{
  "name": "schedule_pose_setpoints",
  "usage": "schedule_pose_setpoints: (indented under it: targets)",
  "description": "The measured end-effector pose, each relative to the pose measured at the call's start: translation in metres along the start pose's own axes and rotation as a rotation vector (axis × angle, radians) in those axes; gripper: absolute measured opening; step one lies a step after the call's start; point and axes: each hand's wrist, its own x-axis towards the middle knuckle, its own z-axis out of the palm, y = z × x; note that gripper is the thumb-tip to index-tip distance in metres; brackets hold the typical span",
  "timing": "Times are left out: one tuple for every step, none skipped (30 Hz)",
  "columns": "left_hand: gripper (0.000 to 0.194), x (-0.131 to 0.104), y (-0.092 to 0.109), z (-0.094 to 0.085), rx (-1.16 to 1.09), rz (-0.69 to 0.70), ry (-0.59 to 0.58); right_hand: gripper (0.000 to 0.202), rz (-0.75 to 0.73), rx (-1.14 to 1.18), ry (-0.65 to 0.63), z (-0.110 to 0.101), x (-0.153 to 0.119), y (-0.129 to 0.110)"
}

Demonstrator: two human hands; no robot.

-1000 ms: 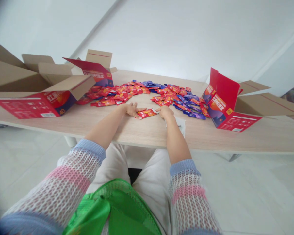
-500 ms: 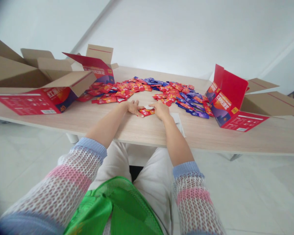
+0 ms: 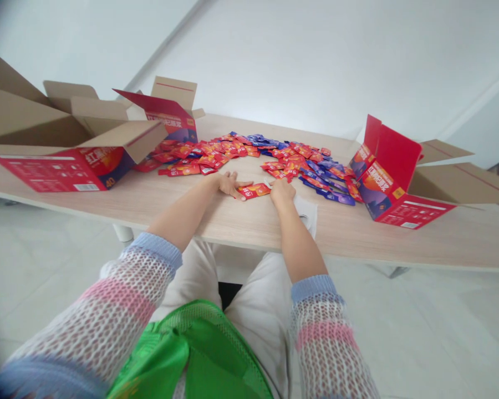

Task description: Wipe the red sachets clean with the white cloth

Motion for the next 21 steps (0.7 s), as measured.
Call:
schedule_pose_setpoints:
  targets:
    - [0.126,0.000,0.000,0.000,-0.001,-0.001,-0.002,0.033,0.016,0.021,0.042,-0.001,-0.002,0.000]
    - [0.125,-0.001,0.000,0.000,-0.001,-0.001,-0.003,0.033,0.042,0.040,0.095,-0.003,-0.005,0.000]
    - [0.125,-0.001,0.000,0.000,-0.001,-0.001,-0.002,0.034,0.074,0.056,0.150,-0.005,-0.007,0.001]
    - [0.124,-0.002,0.001,0.000,0.000,-0.001,-0.001,0.036,0.100,0.069,0.203,-0.008,-0.009,0.001]
    - [0.123,-0.003,0.001,-0.001,-0.001,-0.002,0.001,0.038,0.116,0.078,0.244,-0.010,-0.010,0.000]
    - [0.123,-0.004,0.001,-0.001,-0.001,-0.003,0.002,0.039,0.117,0.081,0.270,-0.011,-0.011,0.000]
    - [0.122,-0.005,0.002,-0.001,-0.003,-0.004,0.000,0.040,0.105,0.080,0.280,-0.012,-0.012,-0.002]
    - [0.122,-0.006,0.002,-0.002,-0.004,-0.005,-0.004,0.039,0.081,0.072,0.275,-0.012,-0.013,-0.003]
    - [0.122,-0.007,0.003,-0.002,-0.005,-0.005,-0.010,0.038,0.053,0.059,0.255,-0.011,-0.013,-0.005]
    - [0.123,-0.008,0.003,-0.002,-0.006,-0.004,-0.017,0.038,0.026,0.041,0.224,-0.009,-0.014,-0.008]
    - [0.123,-0.008,0.003,-0.003,-0.005,-0.002,-0.022,0.037,-0.004,0.022,0.187,-0.007,-0.014,-0.010]
    - [0.123,-0.009,0.003,-0.003,-0.004,-0.001,-0.025,0.036,-0.038,0.003,0.149,-0.004,-0.015,-0.013]
    - [0.124,-0.009,0.003,-0.003,-0.002,-0.001,-0.024,0.036,-0.072,-0.015,0.113,-0.002,-0.015,-0.015]
    - [0.124,-0.009,0.003,-0.003,-0.002,-0.002,-0.020,0.036,-0.108,-0.031,0.082,0.000,-0.016,-0.017]
    - [0.124,-0.008,0.003,-0.002,0.000,-0.004,-0.018,0.037,-0.148,-0.047,0.062,0.000,-0.017,-0.018]
    - [0.125,-0.008,0.003,-0.002,0.003,-0.008,-0.014,0.037,-0.188,-0.063,0.048,0.001,-0.018,-0.020]
    - [0.125,-0.007,0.003,-0.002,0.007,-0.012,-0.010,0.038,-0.223,-0.079,0.039,0.000,-0.019,-0.021]
    - [0.124,-0.006,0.002,-0.001,0.012,-0.016,-0.007,0.038,-0.254,-0.097,0.031,-0.002,-0.021,-0.022]
    - [0.123,-0.005,0.002,0.000,0.017,-0.019,-0.003,0.038,-0.287,-0.116,0.024,-0.004,-0.023,-0.024]
    - [0.123,-0.004,0.002,0.000,0.023,-0.021,0.000,0.038,-0.318,-0.135,0.015,-0.006,-0.025,-0.025]
    - [0.122,-0.003,0.001,0.001,0.027,-0.021,0.004,0.039,-0.348,-0.153,0.006,-0.008,-0.027,-0.027]
